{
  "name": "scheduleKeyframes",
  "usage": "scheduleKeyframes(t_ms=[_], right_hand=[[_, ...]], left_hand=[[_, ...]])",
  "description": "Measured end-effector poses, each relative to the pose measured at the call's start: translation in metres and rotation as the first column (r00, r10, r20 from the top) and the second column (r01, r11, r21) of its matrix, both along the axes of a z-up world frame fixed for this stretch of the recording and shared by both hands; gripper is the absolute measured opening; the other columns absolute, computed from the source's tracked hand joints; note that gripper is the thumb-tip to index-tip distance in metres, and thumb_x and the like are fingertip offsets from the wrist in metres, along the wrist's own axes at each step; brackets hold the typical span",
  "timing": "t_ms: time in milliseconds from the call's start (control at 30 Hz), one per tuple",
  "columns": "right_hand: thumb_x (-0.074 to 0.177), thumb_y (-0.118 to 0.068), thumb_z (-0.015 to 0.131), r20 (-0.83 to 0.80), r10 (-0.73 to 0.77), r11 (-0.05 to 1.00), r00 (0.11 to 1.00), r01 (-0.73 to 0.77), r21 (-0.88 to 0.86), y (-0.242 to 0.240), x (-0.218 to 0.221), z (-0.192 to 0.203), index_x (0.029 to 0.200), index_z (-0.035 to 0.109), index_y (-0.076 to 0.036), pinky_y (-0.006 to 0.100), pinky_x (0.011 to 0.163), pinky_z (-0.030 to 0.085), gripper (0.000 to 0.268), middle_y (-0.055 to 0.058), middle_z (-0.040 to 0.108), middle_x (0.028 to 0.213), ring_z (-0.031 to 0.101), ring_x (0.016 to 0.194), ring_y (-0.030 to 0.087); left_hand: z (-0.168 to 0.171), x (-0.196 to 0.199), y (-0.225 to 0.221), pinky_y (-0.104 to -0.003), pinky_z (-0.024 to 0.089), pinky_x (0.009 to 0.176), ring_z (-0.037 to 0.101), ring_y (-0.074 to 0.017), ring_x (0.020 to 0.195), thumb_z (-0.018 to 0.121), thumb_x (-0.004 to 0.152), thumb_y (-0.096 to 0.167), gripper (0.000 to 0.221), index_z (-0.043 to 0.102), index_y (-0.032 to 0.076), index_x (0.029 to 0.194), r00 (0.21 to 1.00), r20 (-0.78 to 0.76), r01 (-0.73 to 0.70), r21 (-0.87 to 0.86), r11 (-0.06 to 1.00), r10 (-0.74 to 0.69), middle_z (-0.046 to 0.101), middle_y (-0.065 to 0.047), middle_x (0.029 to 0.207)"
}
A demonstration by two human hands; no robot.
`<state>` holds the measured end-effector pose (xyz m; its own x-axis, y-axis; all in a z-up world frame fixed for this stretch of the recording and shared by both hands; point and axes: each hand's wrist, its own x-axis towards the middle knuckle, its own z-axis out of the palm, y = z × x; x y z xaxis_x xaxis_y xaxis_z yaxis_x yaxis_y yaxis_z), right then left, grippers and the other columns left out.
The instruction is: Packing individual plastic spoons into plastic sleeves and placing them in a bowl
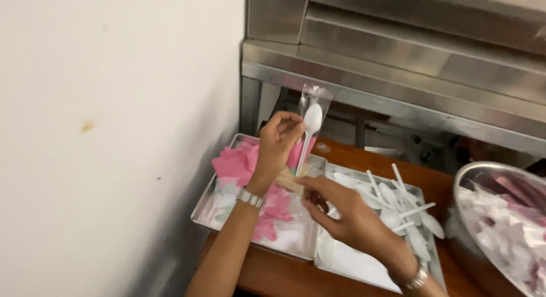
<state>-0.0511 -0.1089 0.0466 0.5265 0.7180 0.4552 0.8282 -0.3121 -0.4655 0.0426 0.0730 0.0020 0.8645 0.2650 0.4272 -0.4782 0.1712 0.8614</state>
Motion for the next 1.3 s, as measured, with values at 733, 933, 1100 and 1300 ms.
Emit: scheduleKeyframes(t_ms=[733,933,1100,1300], right_hand=[[0.097,-0.014,0.071,0.235,-0.334,0.943,0.913,0.319,0.100,-0.085,0.054,0.057,0.100,0.076,-0.005,0.030,0.071,0.048,0.011,0.007,0.058,0.100,0.058,0.086,0.018],[0.101,-0.031,0.056,0.030,-0.249,0.965,0.968,0.251,-0.076,-0.080,0.059,0.052,0.107,0.078,-0.010,0.046,0.104,0.042,0.031,0.013,0.052,0.138,0.045,0.132,0.028],[0.100,-0.039,0.048,-0.162,-0.237,0.967,0.958,0.216,-0.137,-0.080,0.061,0.055,0.123,0.075,-0.015,0.042,0.100,0.049,0.042,0.013,0.050,0.150,0.050,0.140,0.025],[0.093,-0.016,0.075,-0.029,-0.207,0.972,0.978,0.209,0.109,-0.082,0.060,0.049,0.112,0.077,-0.008,0.040,0.085,0.059,0.021,0.014,0.073,0.112,0.074,0.091,0.026]], left_hand=[[0.004,-0.037,-0.052,-0.026,0.061,0.088,0.071,-0.0150,0.098,0.075,0.091,0.013,0.014,0.065,0.011,0.100,0.849,-0.084,0.527,0.191,0.828,-0.521,0.071,-0.002,0.101],[0.005,-0.037,-0.052,-0.028,0.062,0.078,0.074,-0.0182,0.089,0.073,0.091,0.017,0.018,0.062,0.010,0.104,0.846,-0.105,0.533,0.185,0.826,-0.523,0.072,-0.005,0.104],[0.003,-0.035,-0.050,-0.031,0.063,0.087,0.076,-0.0211,0.093,0.071,0.093,0.016,0.017,0.058,0.010,0.102,0.860,-0.097,0.510,0.165,0.844,-0.501,0.075,-0.009,0.105],[-0.007,-0.028,-0.053,-0.034,0.062,0.079,0.071,-0.0194,0.091,0.078,0.092,0.014,0.028,0.062,0.004,0.113,0.884,-0.011,0.466,0.123,0.876,-0.468,0.071,-0.015,0.103]])
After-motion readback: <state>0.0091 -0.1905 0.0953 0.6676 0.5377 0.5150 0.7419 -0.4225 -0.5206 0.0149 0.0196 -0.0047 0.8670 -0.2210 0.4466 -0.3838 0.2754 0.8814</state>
